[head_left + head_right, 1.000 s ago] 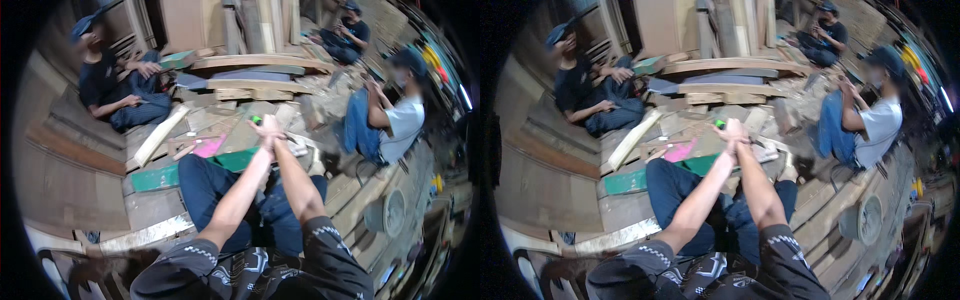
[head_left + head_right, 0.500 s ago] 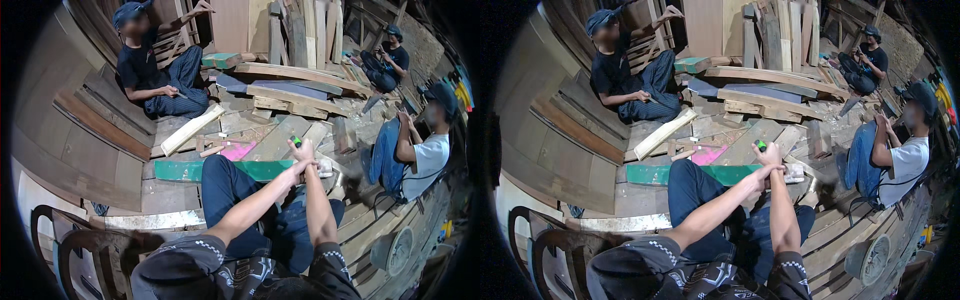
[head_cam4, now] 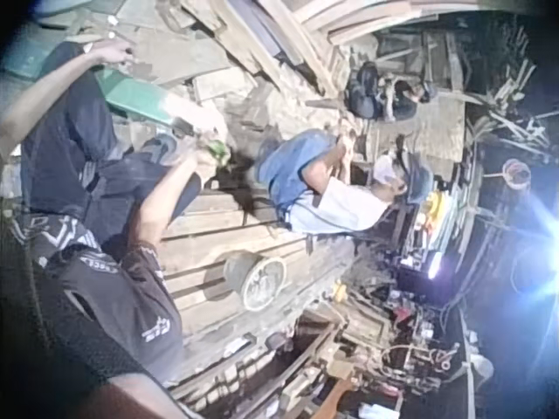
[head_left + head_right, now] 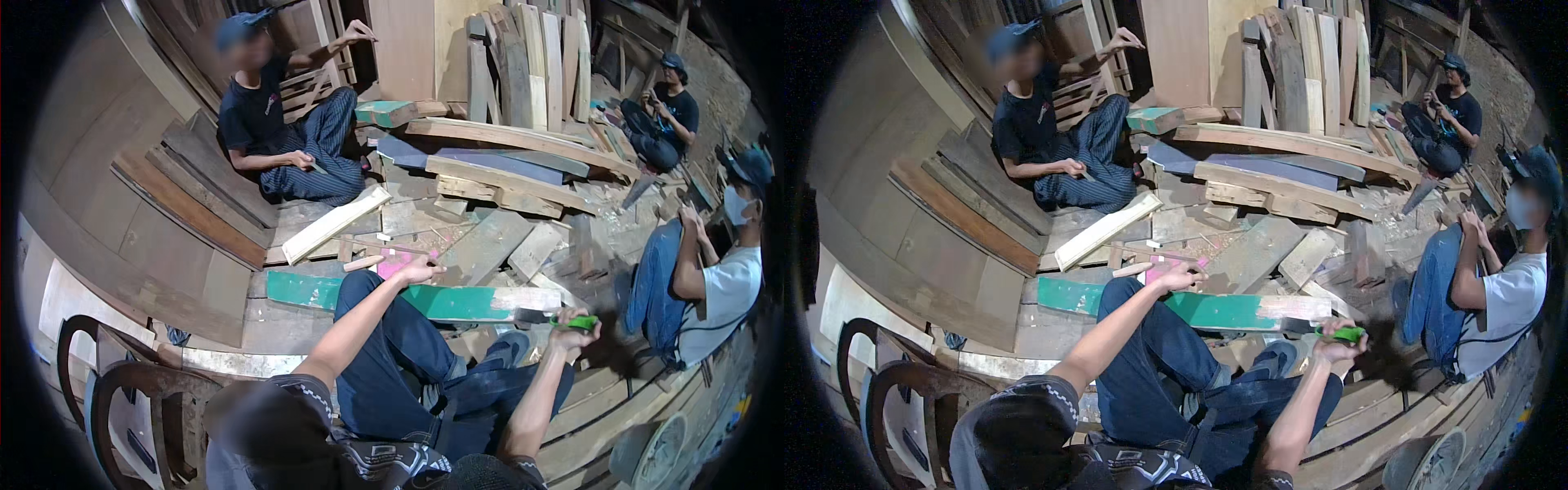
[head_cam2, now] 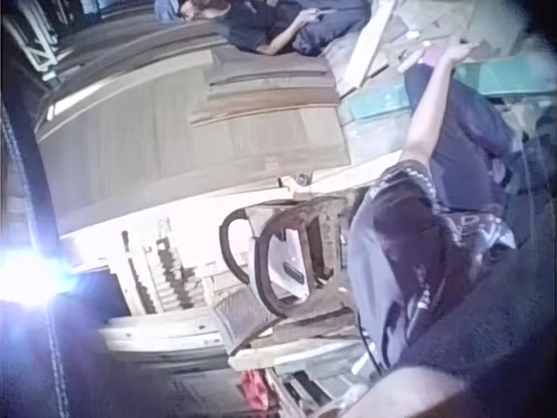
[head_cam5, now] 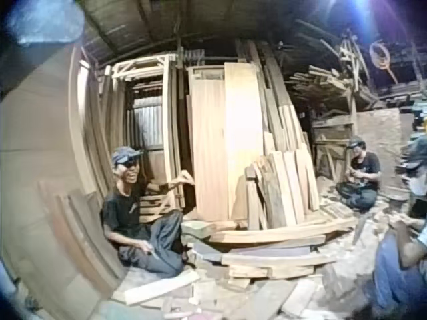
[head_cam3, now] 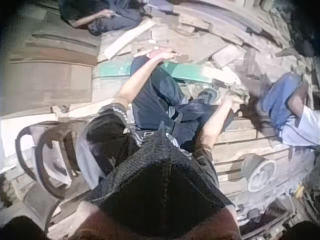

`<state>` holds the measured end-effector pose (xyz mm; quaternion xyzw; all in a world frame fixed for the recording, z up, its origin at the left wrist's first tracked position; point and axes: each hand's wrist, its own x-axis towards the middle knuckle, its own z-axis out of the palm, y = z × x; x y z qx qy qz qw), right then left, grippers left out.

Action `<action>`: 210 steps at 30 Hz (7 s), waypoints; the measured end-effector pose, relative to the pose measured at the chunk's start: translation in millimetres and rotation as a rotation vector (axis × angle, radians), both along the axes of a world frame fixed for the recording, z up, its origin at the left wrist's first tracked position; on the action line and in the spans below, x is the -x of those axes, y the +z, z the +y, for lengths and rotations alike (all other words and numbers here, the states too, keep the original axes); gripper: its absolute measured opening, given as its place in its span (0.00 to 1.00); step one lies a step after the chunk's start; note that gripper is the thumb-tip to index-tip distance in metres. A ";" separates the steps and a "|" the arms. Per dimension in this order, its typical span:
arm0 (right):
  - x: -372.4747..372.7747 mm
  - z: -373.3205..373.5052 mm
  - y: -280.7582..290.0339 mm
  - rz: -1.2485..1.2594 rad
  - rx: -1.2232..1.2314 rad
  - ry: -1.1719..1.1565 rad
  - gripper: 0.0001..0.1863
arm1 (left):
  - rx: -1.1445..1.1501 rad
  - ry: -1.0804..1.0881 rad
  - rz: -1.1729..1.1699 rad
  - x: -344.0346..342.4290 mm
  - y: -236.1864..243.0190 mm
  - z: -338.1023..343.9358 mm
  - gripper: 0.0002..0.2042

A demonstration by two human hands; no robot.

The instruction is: The person is using a chisel to carve or shape a piece of wood while sitting on a workshop floor.

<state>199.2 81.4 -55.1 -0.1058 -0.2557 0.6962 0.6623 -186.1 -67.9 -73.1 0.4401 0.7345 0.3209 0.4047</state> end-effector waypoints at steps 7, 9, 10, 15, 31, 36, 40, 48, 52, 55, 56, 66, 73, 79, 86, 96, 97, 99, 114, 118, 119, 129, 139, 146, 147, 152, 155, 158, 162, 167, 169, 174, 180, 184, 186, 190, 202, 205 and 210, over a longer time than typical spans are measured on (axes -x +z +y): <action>-7.7 -9.3 2.7 -0.003 0.046 -0.013 0.33 | -0.194 0.150 0.005 2.3 -55.5 -13.6 0.19; -27.0 -7.0 -2.6 -0.038 -0.080 0.053 0.32 | -0.435 0.111 0.151 -28.0 -48.1 -5.1 0.11; -31.6 -9.7 1.8 -0.030 -0.009 0.029 0.32 | -0.278 0.123 0.055 -35.3 -34.8 -5.2 0.12; -12.2 -17.0 16.3 -0.019 0.048 -0.012 0.29 | -0.174 0.057 0.073 -13.1 -31.1 -16.7 0.20; 117.3 -6.0 101.7 -0.681 -0.437 0.090 0.13 | -0.390 0.067 0.051 -151.0 5.8 36.3 0.09; 119.8 70.6 83.4 -1.438 -0.950 -0.209 0.11 | -0.422 0.248 -0.028 -101.8 -0.1 20.3 0.11; 128.2 82.9 57.7 -1.651 -1.041 -0.158 0.13 | -0.375 0.376 -0.134 -74.0 3.8 8.3 0.19; 121.0 74.9 59.3 -1.661 -0.944 -0.123 0.11 | -0.592 0.409 -0.052 -71.6 -32.2 16.7 0.23; 120.4 73.9 62.8 -1.699 -0.824 -0.079 0.12 | -0.558 0.398 -0.071 -78.0 -23.7 13.7 0.23; 120.1 81.1 57.1 -1.645 -0.934 -0.115 0.12 | -0.543 0.392 -0.139 -80.5 -17.5 13.5 0.23; 118.0 81.9 55.0 -1.663 -0.910 -0.115 0.12 | -0.553 0.391 -0.109 -84.6 -16.1 13.0 0.22; 125.1 65.0 64.5 -1.634 -0.893 -0.149 0.12 | -0.548 0.419 -0.043 -77.6 -25.1 13.0 0.21; 123.6 47.4 87.1 -1.734 -0.790 -0.154 0.12 | -0.509 0.409 -0.019 -73.8 -46.4 22.6 0.26; 155.0 61.5 62.1 -1.576 -0.916 -0.080 0.14 | -0.660 0.481 0.063 -45.4 -52.3 14.3 0.19; 128.5 54.8 58.4 -1.572 -0.801 -0.062 0.15 | -0.457 0.399 -0.006 -68.3 -35.1 8.3 0.22; 129.2 -83.1 42.0 -0.577 -0.353 0.272 0.20 | -0.715 -0.048 0.368 -116.7 -31.5 11.9 0.08; 132.2 -88.0 38.2 -0.500 -0.215 0.208 0.14 | -0.665 -0.072 0.344 -122.4 -26.9 12.5 0.08; 135.8 -91.1 40.2 -0.233 -0.008 0.206 0.14 | -0.700 -0.077 0.431 -119.6 -29.2 4.1 0.16; 57.8 13.5 28.0 -0.376 0.157 -0.012 0.30 | 0.285 -0.341 0.447 -64.9 8.1 -4.8 0.56; 61.0 9.3 28.0 -0.259 0.339 -0.007 0.29 | 0.462 -0.452 0.573 -87.0 4.0 -15.0 0.70; 52.5 19.0 17.5 -0.221 0.322 0.041 0.31 | 0.501 -0.447 0.629 -92.9 3.3 -12.3 0.69; 33.9 37.3 6.1 -0.233 0.457 -0.192 0.33 | 0.444 -0.412 0.624 -90.5 -27.9 -12.7 0.62; 18.5 61.3 4.9 -0.218 0.638 -0.299 0.33 | 0.348 -0.369 0.570 -88.5 -36.9 -16.3 0.63; 40.8 50.9 -24.2 -0.219 0.679 -0.194 0.32 | 0.295 -0.340 0.563 -88.1 -36.0 -20.4 0.62; 39.3 51.3 -25.2 -0.217 0.662 -0.210 0.32 | 0.286 -0.345 0.564 -88.2 -36.1 -19.9 0.62; 51.7 43.2 -14.6 -0.236 0.749 -0.200 0.32 | 0.244 -0.312 0.533 -91.2 -34.4 -20.5 0.61; 60.0 37.4 -9.3 -0.286 0.700 -0.202 0.31 | 0.226 -0.287 0.565 -88.2 -42.0 -24.3 0.61; 46.0 41.9 -16.8 -0.179 0.696 -0.312 0.32 | 0.187 -0.280 0.544 -87.7 -39.5 -24.3 0.60; 52.2 39.5 -23.4 -0.237 0.739 -0.235 0.33 | 0.178 -0.264 0.542 -87.7 -32.6 -22.4 0.59; 62.1 35.5 -23.3 -0.284 0.734 -0.233 0.32 | 0.109 -0.238 0.556 -90.0 -35.7 -26.9 0.57; 69.4 35.9 -18.0 -0.330 0.730 -0.173 0.32 | 0.084 -0.225 0.533 -88.2 -32.2 -28.8 0.56; 62.9 35.8 -11.2 -0.264 0.736 -0.286 0.30 | 0.059 -0.183 0.659 -93.1 -20.0 -23.9 0.56; 62.1 46.4 -4.4 -0.287 0.644 -0.314 0.32 | 0.111 -0.197 0.753 -93.8 -16.8 -18.1 0.55; 68.2 53.2 -2.6 -0.404 0.622 -0.210 0.33 | 0.100 -0.173 0.791 -97.7 -20.5 -17.5 0.53; 55.1 59.5 4.8 -0.346 0.608 -0.229 0.33 | 0.113 -0.210 0.780 -95.5 -19.6 -14.9 0.52; 67.3 56.7 -7.2 -0.393 0.603 -0.165 0.33 | 0.124 -0.217 0.796 -95.6 -20.2 -13.1 0.52; 63.8 64.7 11.4 -0.382 0.610 -0.268 0.30 | 0.295 -0.270 0.725 -95.5 -11.4 -3.8 0.56; 76.1 57.4 5.7 -0.422 0.583 -0.096 0.31 | 0.264 -0.260 0.767 -93.6 -14.5 -7.5 0.55; 64.6 72.3 9.5 -0.401 0.558 -0.154 0.33 | 0.256 -0.292 0.772 -94.0 -11.9 -5.4 0.57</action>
